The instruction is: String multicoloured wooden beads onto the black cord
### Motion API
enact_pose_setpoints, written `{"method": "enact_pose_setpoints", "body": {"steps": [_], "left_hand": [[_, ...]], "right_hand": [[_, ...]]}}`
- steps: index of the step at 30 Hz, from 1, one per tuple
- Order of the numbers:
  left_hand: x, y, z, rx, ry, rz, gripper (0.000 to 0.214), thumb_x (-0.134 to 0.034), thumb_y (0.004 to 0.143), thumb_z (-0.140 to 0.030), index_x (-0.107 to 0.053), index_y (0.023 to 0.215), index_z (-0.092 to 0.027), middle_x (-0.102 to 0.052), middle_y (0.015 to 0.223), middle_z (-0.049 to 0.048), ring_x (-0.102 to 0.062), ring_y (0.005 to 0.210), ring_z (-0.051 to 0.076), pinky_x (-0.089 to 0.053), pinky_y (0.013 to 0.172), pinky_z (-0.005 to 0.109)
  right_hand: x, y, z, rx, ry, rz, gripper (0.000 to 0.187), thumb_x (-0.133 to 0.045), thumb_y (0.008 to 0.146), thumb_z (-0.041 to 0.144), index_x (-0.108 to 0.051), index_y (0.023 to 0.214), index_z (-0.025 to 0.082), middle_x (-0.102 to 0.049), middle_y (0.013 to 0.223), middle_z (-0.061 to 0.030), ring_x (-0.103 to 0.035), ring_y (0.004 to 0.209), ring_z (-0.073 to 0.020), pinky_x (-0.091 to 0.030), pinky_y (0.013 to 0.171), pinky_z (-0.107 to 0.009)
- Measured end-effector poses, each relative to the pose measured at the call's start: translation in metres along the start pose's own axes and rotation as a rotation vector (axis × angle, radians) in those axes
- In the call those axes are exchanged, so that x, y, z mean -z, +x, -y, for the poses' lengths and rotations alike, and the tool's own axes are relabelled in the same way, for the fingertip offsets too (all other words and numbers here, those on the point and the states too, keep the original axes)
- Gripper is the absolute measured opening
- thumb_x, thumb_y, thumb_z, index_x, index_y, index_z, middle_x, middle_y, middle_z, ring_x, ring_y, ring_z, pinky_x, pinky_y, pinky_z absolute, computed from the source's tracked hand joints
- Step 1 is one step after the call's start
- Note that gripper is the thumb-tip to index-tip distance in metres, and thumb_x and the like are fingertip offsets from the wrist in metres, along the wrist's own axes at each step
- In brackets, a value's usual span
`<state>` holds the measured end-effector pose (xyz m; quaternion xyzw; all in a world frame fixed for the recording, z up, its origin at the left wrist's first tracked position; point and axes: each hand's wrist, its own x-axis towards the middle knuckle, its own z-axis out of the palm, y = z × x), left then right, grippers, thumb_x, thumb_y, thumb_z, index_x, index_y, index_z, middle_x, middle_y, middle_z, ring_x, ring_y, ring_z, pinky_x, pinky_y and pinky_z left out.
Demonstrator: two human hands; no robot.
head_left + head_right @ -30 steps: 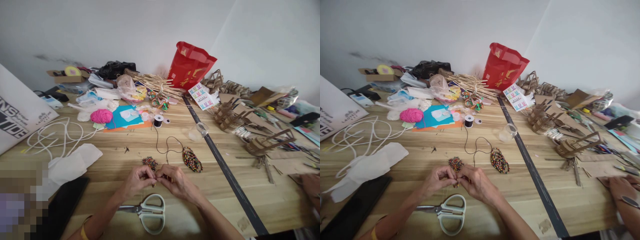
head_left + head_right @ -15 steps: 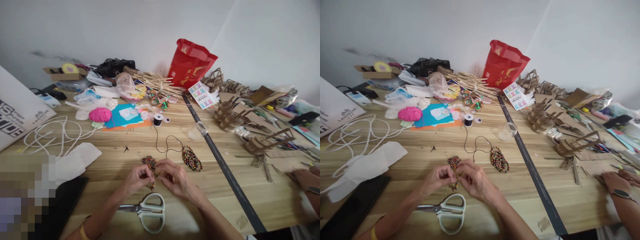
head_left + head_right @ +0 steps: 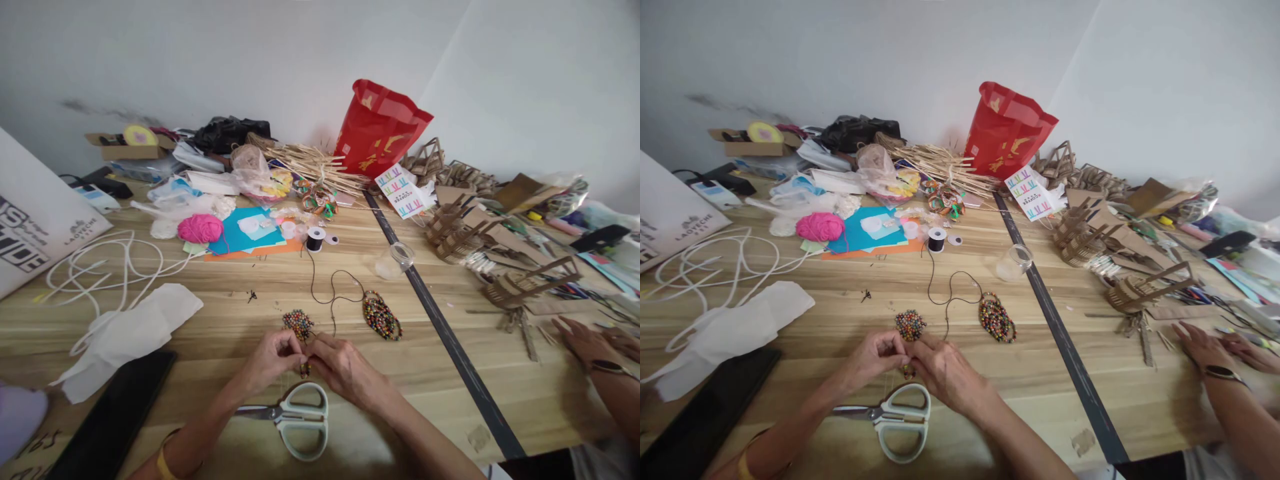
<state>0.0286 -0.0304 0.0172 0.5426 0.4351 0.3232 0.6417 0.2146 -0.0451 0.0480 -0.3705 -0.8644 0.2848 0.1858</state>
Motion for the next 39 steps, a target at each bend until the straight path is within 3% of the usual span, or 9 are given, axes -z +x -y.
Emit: {"method": "enact_pose_setpoints", "body": {"steps": [7,11,20,23,28,39], "left_hand": [[0.0,-0.003,-0.002,-0.039,0.052,0.011,0.016,-0.068,0.065,-0.021,-0.055,0.058,-0.014,-0.064,0.06,0.0019,-0.057,0.059,0.015,-0.043,0.058,0.025],[0.011,-0.002,-0.003,-0.075,0.153,-0.044,0.012,-0.065,0.066,-0.022,-0.058,0.06,-0.014,-0.064,0.062,0.0028,-0.058,0.06,0.015,-0.044,0.06,0.026],[0.054,-0.01,-0.019,-0.056,0.563,-0.102,0.014,-0.062,0.067,-0.025,-0.06,0.057,-0.017,-0.062,0.056,-0.0004,-0.053,0.054,0.015,-0.038,0.053,0.022],[0.06,-0.016,-0.031,-0.024,0.805,-0.138,0.014,-0.058,0.07,-0.023,-0.058,0.057,-0.018,-0.058,0.055,-0.0009,-0.051,0.054,0.016,-0.033,0.054,0.024],[0.066,-0.024,-0.042,-0.004,1.037,-0.084,0.014,-0.048,0.072,-0.014,-0.053,0.059,-0.019,-0.055,0.058,-0.001,-0.05,0.056,0.016,-0.031,0.056,0.025],[0.078,-0.023,-0.015,-0.119,1.071,-0.079,0.015,-0.044,0.074,-0.011,-0.05,0.063,-0.02,-0.055,0.062,-0.001,-0.052,0.062,0.017,-0.034,0.06,0.026]], "right_hand": [[0.001,0.001,-0.002,0.019,0.01,0.013,0.016,-0.047,0.089,0.007,-0.058,0.093,0.017,-0.055,0.084,-0.0027,-0.054,0.072,-0.012,-0.043,0.065,-0.02],[0.005,0.003,-0.009,0.022,0.031,0.014,0.013,-0.048,0.089,0.009,-0.059,0.091,0.016,-0.056,0.086,-0.004,-0.055,0.073,-0.0126,-0.043,0.066,-0.021],[0.041,-0.011,-0.033,-0.063,0.104,-0.035,0.008,-0.053,0.086,0.012,-0.061,0.083,0.015,-0.059,0.08,-0.0029,-0.054,0.066,-0.0108,-0.041,0.06,-0.02],[0.048,-0.014,-0.041,-0.077,0.118,-0.052,0.006,-0.055,0.083,0.012,-0.059,0.081,0.015,-0.06,0.078,-0.0024,-0.054,0.067,-0.0113,-0.042,0.061,-0.021],[0.053,-0.019,-0.052,-0.139,0.131,-0.048,0.005,-0.054,0.079,0.011,-0.057,0.079,0.015,-0.058,0.073,-0.0006,-0.052,0.062,-0.0101,-0.041,0.057,-0.02],[0.053,-0.019,-0.053,-0.18,0.224,-0.005,0.003,-0.054,0.077,0.012,-0.057,0.078,0.014,-0.056,0.07,0.0006,-0.051,0.06,-0.009,-0.04,0.053,-0.018]]}}
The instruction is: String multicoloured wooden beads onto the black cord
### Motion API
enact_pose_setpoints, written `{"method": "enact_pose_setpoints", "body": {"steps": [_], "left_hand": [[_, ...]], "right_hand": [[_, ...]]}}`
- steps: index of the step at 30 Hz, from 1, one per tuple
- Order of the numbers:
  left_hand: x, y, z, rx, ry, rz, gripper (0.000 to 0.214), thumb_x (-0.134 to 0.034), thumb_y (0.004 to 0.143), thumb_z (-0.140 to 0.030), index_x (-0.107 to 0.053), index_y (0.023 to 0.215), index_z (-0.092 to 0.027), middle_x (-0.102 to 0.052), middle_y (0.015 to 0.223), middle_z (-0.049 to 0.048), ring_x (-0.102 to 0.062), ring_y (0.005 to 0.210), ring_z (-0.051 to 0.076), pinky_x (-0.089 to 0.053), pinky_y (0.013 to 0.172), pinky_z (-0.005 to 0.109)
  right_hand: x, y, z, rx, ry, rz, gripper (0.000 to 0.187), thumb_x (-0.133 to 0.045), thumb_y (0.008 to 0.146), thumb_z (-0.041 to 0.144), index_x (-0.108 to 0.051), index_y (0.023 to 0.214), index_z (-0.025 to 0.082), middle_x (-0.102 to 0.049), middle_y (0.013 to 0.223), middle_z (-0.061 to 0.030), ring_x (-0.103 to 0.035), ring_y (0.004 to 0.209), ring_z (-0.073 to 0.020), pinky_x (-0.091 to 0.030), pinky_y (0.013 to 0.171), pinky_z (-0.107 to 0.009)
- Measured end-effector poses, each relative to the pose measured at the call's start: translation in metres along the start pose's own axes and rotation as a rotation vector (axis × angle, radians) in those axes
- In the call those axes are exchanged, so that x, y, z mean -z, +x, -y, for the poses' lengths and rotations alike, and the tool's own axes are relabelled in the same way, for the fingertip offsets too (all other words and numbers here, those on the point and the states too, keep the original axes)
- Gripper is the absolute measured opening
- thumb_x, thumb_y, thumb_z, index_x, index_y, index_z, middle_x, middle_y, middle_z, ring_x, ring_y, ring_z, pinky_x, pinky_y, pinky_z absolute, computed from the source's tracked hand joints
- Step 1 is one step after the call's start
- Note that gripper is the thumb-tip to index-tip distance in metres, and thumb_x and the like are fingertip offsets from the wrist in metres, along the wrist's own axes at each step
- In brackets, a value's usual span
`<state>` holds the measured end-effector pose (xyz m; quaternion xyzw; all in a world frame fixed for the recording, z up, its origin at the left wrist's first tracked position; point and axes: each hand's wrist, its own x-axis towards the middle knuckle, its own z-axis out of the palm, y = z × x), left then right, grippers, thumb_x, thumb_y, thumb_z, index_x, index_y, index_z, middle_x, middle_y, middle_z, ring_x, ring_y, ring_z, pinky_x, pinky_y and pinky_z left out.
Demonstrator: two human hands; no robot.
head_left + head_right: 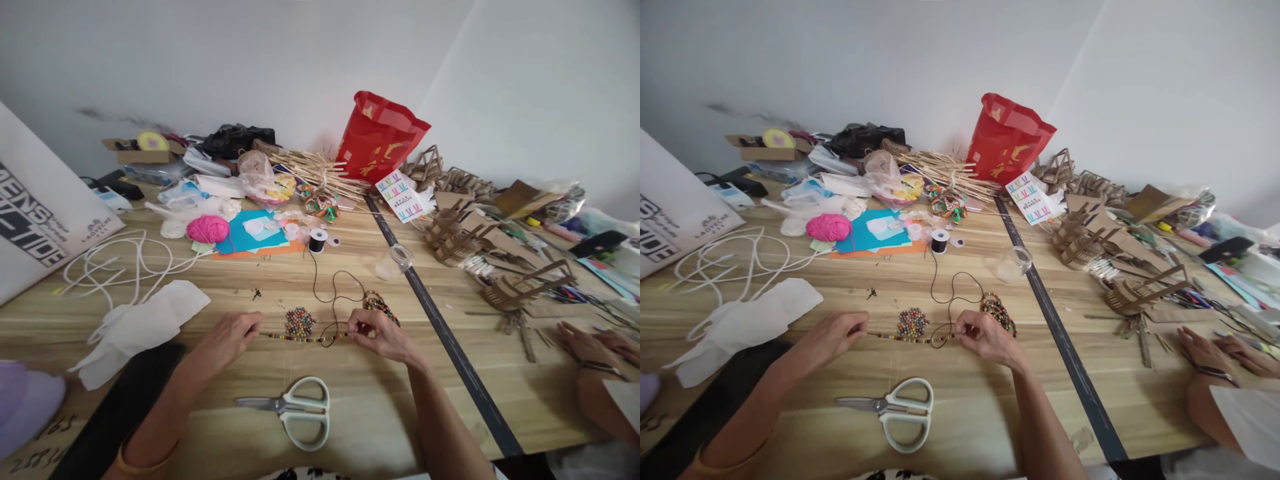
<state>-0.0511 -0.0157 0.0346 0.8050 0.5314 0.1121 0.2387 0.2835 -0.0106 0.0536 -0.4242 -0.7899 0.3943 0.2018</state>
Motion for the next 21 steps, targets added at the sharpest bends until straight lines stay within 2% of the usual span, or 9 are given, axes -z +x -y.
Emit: {"method": "enact_pose_setpoints", "body": {"steps": [3,5,7,9,16,21], "left_hand": [[-0.009,0.0,0.006,-0.015,-0.03,-0.006,0.017,-0.042,0.076,-0.01,-0.056,0.08,-0.02,-0.061,0.073,0.0017,-0.057,0.069,0.019,-0.04,0.066,0.027],[-0.015,-0.003,0.01,-0.014,-0.054,-0.063,0.021,-0.043,0.079,-0.014,-0.058,0.093,-0.021,-0.066,0.082,0.0041,-0.06,0.08,0.021,-0.043,0.076,0.031],[-0.02,-0.006,0.015,-0.041,-0.07,-0.078,0.017,-0.044,0.082,-0.02,-0.059,0.091,-0.021,-0.066,0.093,0.0064,-0.059,0.091,0.023,-0.043,0.082,0.033],[-0.022,-0.009,0.018,-0.064,-0.07,-0.081,0.017,-0.043,0.084,-0.023,-0.059,0.088,-0.021,-0.066,0.094,0.0066,-0.059,0.092,0.023,-0.044,0.084,0.033],[-0.018,-0.013,0.014,-0.062,-0.016,-0.046,0.021,-0.037,0.088,-0.026,-0.057,0.084,-0.021,-0.063,0.087,0.005,-0.058,0.084,0.021,-0.044,0.08,0.031],[-0.014,-0.013,0.013,-0.03,0.005,-0.036,0.02,-0.038,0.088,-0.027,-0.056,0.083,-0.021,-0.063,0.088,0.0054,-0.058,0.087,0.023,-0.043,0.081,0.033]], "right_hand": [[0.0,0.0,-0.001,-0.009,-0.005,0.014,0.005,-0.053,0.076,0.011,-0.056,0.077,0.014,-0.056,0.069,0.0013,-0.05,0.06,-0.0087,-0.039,0.053,-0.017],[0.0,0.0,-0.001,-0.014,-0.005,0.025,0.004,-0.053,0.077,0.011,-0.056,0.077,0.014,-0.056,0.069,0.0014,-0.05,0.06,-0.0087,-0.039,0.053,-0.017],[0.0,-0.001,-0.002,-0.02,-0.009,0.033,0.003,-0.053,0.077,0.012,-0.056,0.077,0.014,-0.056,0.069,0.0012,-0.05,0.059,-0.0087,-0.039,0.052,-0.017],[0.001,-0.001,-0.003,-0.024,-0.024,0.029,0.002,-0.054,0.077,0.013,-0.056,0.078,0.014,-0.056,0.069,0.001,-0.05,0.059,-0.0088,-0.039,0.052,-0.017],[0.001,-0.001,-0.004,-0.007,-0.069,0.007,0.005,-0.054,0.077,0.011,-0.058,0.078,0.014,-0.057,0.069,0.0012,-0.05,0.059,-0.0087,-0.038,0.053,-0.017],[0.0,0.0,-0.004,-0.023,-0.071,-0.001,0.005,-0.054,0.079,0.012,-0.059,0.079,0.014,-0.056,0.068,0.0012,-0.05,0.059,-0.0088,-0.037,0.053,-0.017]]}}
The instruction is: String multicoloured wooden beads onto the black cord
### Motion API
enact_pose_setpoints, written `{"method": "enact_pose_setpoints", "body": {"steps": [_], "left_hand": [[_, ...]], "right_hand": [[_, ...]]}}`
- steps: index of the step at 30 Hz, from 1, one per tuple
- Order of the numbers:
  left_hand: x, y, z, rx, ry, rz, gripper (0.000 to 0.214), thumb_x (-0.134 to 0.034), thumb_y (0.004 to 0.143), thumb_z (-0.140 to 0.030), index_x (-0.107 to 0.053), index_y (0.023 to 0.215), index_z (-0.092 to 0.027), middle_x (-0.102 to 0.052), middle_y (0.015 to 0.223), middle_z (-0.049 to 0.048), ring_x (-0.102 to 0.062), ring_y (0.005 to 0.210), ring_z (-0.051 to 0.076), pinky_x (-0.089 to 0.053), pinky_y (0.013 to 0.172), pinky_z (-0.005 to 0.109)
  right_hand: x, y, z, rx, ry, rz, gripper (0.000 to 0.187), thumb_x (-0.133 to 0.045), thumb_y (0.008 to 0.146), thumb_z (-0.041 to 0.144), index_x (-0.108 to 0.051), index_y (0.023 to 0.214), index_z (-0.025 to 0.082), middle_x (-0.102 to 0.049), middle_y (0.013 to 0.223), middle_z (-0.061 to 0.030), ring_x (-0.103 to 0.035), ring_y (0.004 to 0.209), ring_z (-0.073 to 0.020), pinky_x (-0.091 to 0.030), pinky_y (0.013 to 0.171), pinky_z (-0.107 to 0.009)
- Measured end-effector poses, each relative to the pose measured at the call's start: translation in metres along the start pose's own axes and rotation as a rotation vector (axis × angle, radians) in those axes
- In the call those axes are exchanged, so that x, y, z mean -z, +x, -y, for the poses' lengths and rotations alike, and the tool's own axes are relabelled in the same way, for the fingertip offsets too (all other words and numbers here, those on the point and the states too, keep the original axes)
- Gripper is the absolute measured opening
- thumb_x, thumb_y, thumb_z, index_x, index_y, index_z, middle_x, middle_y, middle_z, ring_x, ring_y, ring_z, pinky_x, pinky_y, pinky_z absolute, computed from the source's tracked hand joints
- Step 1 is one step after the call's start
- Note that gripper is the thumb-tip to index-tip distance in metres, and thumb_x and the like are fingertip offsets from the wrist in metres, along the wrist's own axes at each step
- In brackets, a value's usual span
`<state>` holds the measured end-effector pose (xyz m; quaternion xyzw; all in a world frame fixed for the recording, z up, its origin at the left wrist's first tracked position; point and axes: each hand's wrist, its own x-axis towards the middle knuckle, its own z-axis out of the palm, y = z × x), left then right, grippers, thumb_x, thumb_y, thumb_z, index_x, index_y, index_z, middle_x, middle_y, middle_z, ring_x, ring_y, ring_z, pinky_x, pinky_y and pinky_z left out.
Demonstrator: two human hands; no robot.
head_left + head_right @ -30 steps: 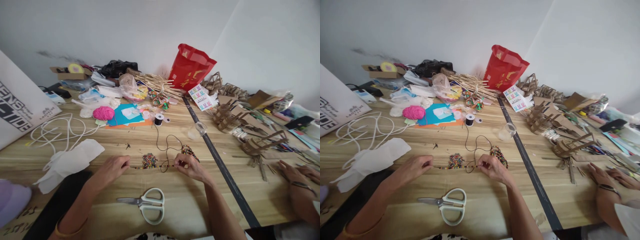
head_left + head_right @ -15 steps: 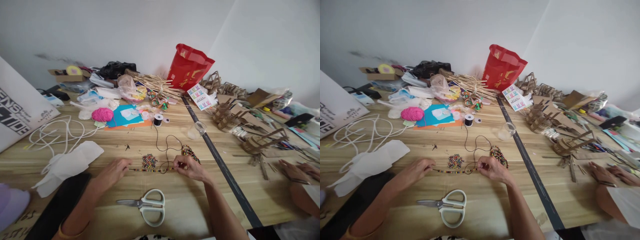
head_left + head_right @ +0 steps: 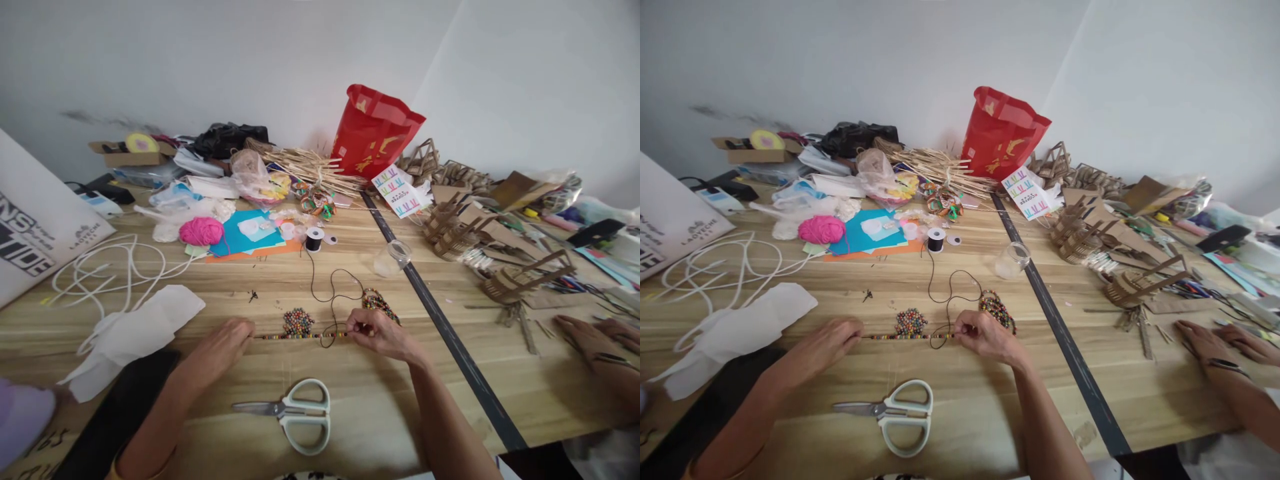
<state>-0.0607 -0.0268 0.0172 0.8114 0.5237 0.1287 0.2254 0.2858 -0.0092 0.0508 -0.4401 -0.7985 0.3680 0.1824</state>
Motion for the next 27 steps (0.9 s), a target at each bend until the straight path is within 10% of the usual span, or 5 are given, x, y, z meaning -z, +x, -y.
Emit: {"method": "enact_pose_setpoints", "body": {"steps": [11,23,27], "left_hand": [[0.017,0.021,-0.016,0.005,0.069,-0.084,0.021,-0.037,0.085,-0.022,-0.052,0.07,-0.019,-0.058,0.077,0.0052,-0.056,0.076,0.022,-0.043,0.073,0.034],[0.014,0.028,-0.026,-0.051,-0.564,-0.255,0.017,-0.049,0.083,-0.031,-0.052,0.071,-0.02,-0.062,0.114,0.0106,-0.051,0.113,0.027,-0.039,0.095,0.039],[0.007,0.031,-0.038,0.001,-0.938,-0.292,0.023,-0.059,0.077,-0.031,-0.051,0.059,-0.018,-0.07,0.098,0.0103,-0.059,0.103,0.027,-0.042,0.092,0.039]], "right_hand": [[-0.004,0.003,-0.001,0.056,0.012,-0.043,0.008,-0.053,0.076,0.008,-0.058,0.074,0.014,-0.051,0.065,0.0025,-0.043,0.056,-0.0077,-0.033,0.051,-0.017],[-0.009,0.005,0.012,0.088,0.07,-0.108,0.007,-0.054,0.077,0.012,-0.06,0.074,0.013,-0.042,0.059,0.0051,-0.036,0.052,-0.0067,-0.028,0.05,-0.018],[-0.015,0.006,0.016,0.091,0.075,-0.097,0.007,-0.056,0.077,0.014,-0.061,0.073,0.012,-0.045,0.06,0.0049,-0.038,0.053,-0.0063,-0.028,0.049,-0.017]]}}
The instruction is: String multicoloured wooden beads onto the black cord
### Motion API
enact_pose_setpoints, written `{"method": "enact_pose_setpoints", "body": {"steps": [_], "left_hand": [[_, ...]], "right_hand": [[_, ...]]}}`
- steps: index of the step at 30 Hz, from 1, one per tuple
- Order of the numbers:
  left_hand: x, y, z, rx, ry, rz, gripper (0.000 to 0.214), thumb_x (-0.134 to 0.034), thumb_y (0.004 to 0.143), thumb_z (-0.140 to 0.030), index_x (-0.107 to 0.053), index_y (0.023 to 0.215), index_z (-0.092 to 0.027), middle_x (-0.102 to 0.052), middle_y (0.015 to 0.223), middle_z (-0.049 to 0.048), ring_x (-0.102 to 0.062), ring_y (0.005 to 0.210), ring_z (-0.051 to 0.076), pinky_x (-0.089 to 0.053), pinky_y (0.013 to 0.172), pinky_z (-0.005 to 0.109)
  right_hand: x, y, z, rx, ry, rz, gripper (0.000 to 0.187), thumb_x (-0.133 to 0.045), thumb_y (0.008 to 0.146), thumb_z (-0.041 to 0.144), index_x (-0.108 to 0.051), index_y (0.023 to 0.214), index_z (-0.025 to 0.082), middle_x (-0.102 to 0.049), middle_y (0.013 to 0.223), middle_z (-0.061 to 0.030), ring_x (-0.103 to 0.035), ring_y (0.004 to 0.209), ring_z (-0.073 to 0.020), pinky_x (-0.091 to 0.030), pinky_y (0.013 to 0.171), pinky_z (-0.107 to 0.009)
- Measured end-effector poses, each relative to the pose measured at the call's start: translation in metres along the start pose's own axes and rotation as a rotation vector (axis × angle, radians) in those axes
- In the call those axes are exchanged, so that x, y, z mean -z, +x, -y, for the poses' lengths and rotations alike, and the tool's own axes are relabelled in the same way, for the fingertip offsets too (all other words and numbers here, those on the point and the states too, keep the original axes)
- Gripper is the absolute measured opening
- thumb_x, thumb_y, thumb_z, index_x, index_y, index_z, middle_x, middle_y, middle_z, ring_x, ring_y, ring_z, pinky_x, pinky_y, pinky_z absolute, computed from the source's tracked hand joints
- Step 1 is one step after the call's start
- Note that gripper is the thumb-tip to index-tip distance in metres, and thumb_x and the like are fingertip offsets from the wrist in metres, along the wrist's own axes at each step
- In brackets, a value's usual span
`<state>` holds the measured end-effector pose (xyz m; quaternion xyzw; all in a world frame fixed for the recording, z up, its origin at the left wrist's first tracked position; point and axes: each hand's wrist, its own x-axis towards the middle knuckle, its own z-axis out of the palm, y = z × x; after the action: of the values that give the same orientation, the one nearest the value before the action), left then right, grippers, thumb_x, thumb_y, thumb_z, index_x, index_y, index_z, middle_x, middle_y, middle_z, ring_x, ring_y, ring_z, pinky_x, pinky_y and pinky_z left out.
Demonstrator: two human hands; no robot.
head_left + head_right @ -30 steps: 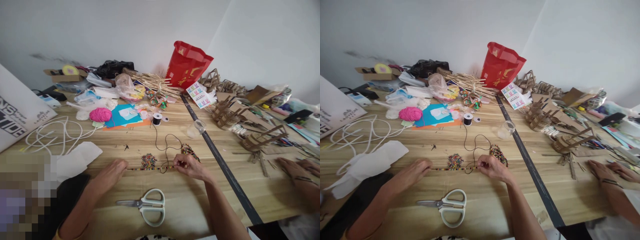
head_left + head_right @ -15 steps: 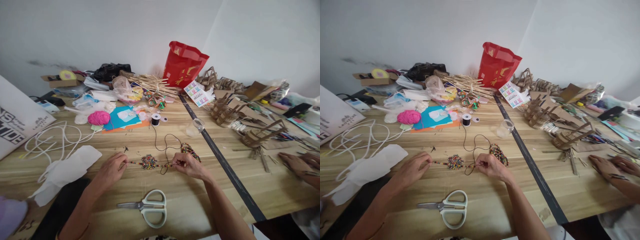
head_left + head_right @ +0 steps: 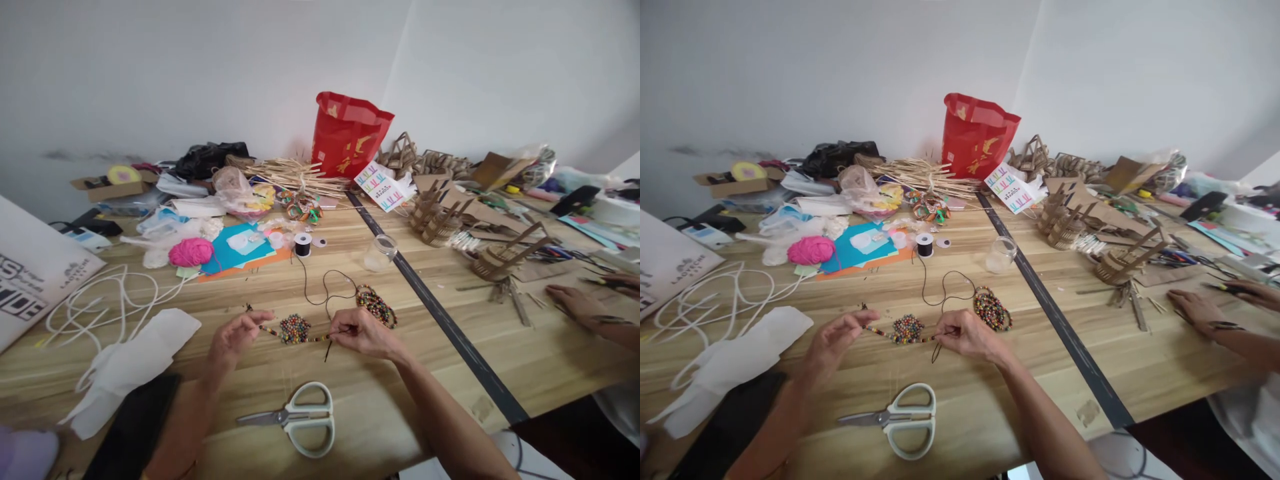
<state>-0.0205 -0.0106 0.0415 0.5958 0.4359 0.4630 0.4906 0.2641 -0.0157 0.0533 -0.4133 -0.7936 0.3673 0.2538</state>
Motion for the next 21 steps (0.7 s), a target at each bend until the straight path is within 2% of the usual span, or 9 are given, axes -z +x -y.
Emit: {"method": "enact_pose_setpoints", "body": {"steps": [3,5,10,14,18,21], "left_hand": [[-0.01,-0.002,0.004,0.034,-0.147,-0.004,0.021,-0.065,0.073,-0.03,-0.056,0.059,-0.017,-0.072,0.078,0.0055,-0.063,0.084,0.022,-0.046,0.082,0.034],[-0.014,-0.002,0.008,0.07,-0.194,0.021,0.022,-0.066,0.073,-0.031,-0.058,0.06,-0.017,-0.07,0.071,0.0036,-0.062,0.074,0.019,-0.047,0.074,0.029],[-0.019,-0.002,0.018,0.244,-0.165,0.133,0.029,-0.065,0.075,-0.04,-0.061,0.063,-0.014,-0.066,0.061,0.002,-0.056,0.058,0.014,-0.043,0.058,0.024],[-0.02,-0.001,0.019,0.298,-0.091,0.226,0.031,-0.064,0.073,-0.044,-0.064,0.066,-0.014,-0.069,0.069,0.0047,-0.058,0.064,0.016,-0.043,0.06,0.025],[-0.021,0.0,0.016,0.279,-0.104,0.216,0.034,-0.072,0.065,-0.041,-0.053,0.051,-0.016,-0.071,0.08,0.0075,-0.061,0.079,0.02,-0.044,0.072,0.028],[-0.023,0.0,0.016,0.283,-0.139,0.198,0.037,-0.075,0.06,-0.039,-0.047,0.047,-0.017,-0.071,0.077,0.0072,-0.061,0.077,0.02,-0.044,0.072,0.028]], "right_hand": [[-0.006,0.002,0.006,-0.004,0.006,0.027,0.008,-0.056,0.078,0.015,-0.062,0.073,0.012,-0.047,0.057,0.0049,-0.039,0.05,-0.0059,-0.028,0.048,-0.016],[-0.009,0.003,0.012,0.007,0.015,0.039,0.008,-0.056,0.077,0.014,-0.062,0.072,0.011,-0.048,0.056,0.0049,-0.039,0.049,-0.0057,-0.028,0.047,-0.016],[-0.013,0.007,0.023,0.021,-0.021,0.039,0.008,-0.057,0.077,0.013,-0.063,0.071,0.012,-0.053,0.058,0.0035,-0.042,0.051,-0.0064,-0.029,0.049,-0.016],[-0.016,0.008,0.025,0.042,-0.068,0.078,0.008,-0.058,0.078,0.015,-0.064,0.074,0.013,-0.057,0.063,0.0021,-0.045,0.055,-0.0076,-0.031,0.052,-0.016],[-0.022,0.012,0.025,0.073,-0.124,0.145,0.009,-0.056,0.08,0.015,-0.065,0.078,0.014,-0.061,0.069,0.001,-0.049,0.058,-0.0083,-0.033,0.054,-0.017],[-0.026,0.015,0.028,0.1,-0.182,0.17,0.009,-0.057,0.079,0.013,-0.065,0.078,0.015,-0.063,0.072,0.0003,-0.051,0.06,-0.0088,-0.033,0.056,-0.017]]}}
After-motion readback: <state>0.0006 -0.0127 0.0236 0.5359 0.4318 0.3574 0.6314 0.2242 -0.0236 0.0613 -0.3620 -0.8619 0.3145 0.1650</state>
